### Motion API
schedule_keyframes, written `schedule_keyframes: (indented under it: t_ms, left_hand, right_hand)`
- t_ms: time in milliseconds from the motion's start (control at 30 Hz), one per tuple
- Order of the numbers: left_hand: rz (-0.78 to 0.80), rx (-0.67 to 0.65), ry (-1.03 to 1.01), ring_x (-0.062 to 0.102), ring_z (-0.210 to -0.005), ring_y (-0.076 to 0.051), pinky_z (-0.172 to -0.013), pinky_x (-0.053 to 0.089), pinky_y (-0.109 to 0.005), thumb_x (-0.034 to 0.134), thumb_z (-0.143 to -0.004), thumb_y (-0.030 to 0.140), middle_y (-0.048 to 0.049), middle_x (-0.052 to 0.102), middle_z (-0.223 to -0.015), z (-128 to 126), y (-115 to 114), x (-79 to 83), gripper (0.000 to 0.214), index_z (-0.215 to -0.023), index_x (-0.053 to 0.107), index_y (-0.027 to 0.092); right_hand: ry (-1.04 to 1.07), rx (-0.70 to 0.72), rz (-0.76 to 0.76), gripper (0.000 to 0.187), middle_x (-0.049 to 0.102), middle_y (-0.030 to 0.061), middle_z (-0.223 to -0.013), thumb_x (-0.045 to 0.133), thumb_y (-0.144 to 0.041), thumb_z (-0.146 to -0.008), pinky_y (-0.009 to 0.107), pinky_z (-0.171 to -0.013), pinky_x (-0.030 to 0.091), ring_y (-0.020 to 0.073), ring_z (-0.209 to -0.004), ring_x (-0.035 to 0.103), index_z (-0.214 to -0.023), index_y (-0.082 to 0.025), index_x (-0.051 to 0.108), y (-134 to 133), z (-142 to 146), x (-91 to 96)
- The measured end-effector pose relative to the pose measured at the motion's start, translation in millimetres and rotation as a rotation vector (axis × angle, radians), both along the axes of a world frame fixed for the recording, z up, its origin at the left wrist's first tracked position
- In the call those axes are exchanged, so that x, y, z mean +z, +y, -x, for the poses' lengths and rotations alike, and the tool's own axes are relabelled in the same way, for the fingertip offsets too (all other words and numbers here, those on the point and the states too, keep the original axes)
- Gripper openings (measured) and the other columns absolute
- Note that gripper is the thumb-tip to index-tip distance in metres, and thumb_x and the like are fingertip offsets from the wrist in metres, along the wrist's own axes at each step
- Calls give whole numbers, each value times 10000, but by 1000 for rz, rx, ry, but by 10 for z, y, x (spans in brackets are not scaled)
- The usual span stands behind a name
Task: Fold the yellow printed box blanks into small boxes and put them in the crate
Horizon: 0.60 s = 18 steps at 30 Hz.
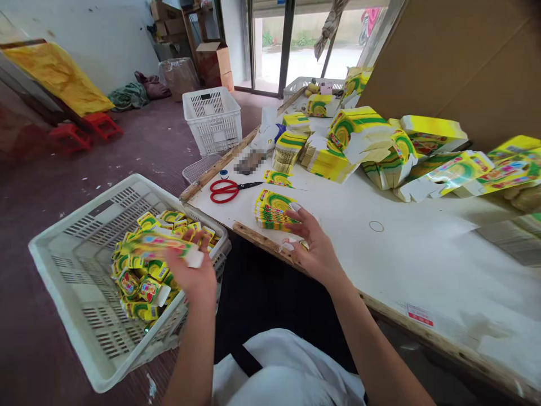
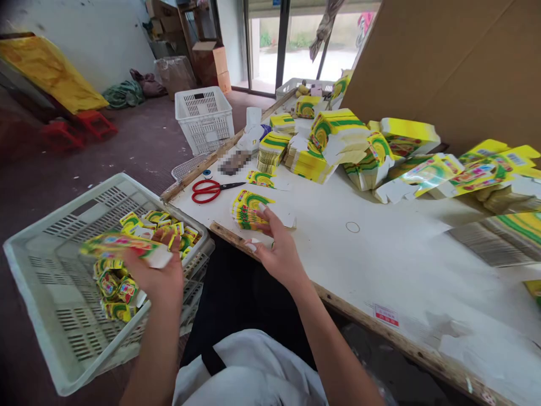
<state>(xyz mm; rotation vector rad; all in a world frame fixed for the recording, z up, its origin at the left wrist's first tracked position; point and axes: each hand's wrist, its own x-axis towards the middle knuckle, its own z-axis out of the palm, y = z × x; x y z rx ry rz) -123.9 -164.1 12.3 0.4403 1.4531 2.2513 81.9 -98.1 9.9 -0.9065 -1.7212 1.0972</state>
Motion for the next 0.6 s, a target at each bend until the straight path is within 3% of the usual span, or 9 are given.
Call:
schedule_keyframes:
  t_ms: [100,167,233,367,500,600]
  left_hand:
    - [212,-152,-257,526,-1219,-270,-931,490,-414,281,-713,875,-152,528,-1274,233,-2,-15,805,-1176,508,257]
    - [390,-286,-300,475,-1288,-277,-961,473,-424,305,-689,894,-167,479,-1353,236,-4,-72,857,-1231,488,256]
    - [457,-353,-265,490,-1278,-251,-962,472,-392,448,-710,826,-137,496,-1358,129,5,-143,750,-1199,511,261]
    - [323,-445,-163,596,-1129,-205,-901,486,-323,729,-680,575,-80,639,-1194,-199,45,-167,527,-1055,586,232]
    - [262,-678,-142,665,-927,-188,-797,506,-289,770,-668,515,-77,714,-1010,-409,55,-66,490,-1010,649,186]
    - [272,-734,-141,674,-829,-164,-761,512,-275,786,-661,494,-70,725,-949,-440,39,-60,491,-1013,668,173]
  right_hand:
    - [-16,-63,16,509,660,132,-1235,594,-249,-815,484,-948,524,245,-1043,670,-1313,-210,497,74,-60,-80]
    - [-45,-93,16,437,705,110,-1147,580,-216,-793,477,-940,533,241,-1017,684,-1230,-204,561,116,-103,-129]
    - [-91,-150,6,392,728,93,-1086,565,-193,-780,472,-937,534,238,-991,696,-1171,-203,598,170,-147,-154]
    - [-311,-288,-80,387,734,87,-1020,504,-139,-783,444,-895,543,220,-925,698,-1153,-187,607,363,-150,-124]
    - [-517,-317,-140,399,705,102,-1028,558,-129,-768,444,-867,519,258,-947,653,-1160,-187,604,599,35,-88]
    - [-616,-339,-124,370,674,143,-1028,607,-96,-730,461,-861,482,312,-975,614,-1092,-171,627,700,169,-111]
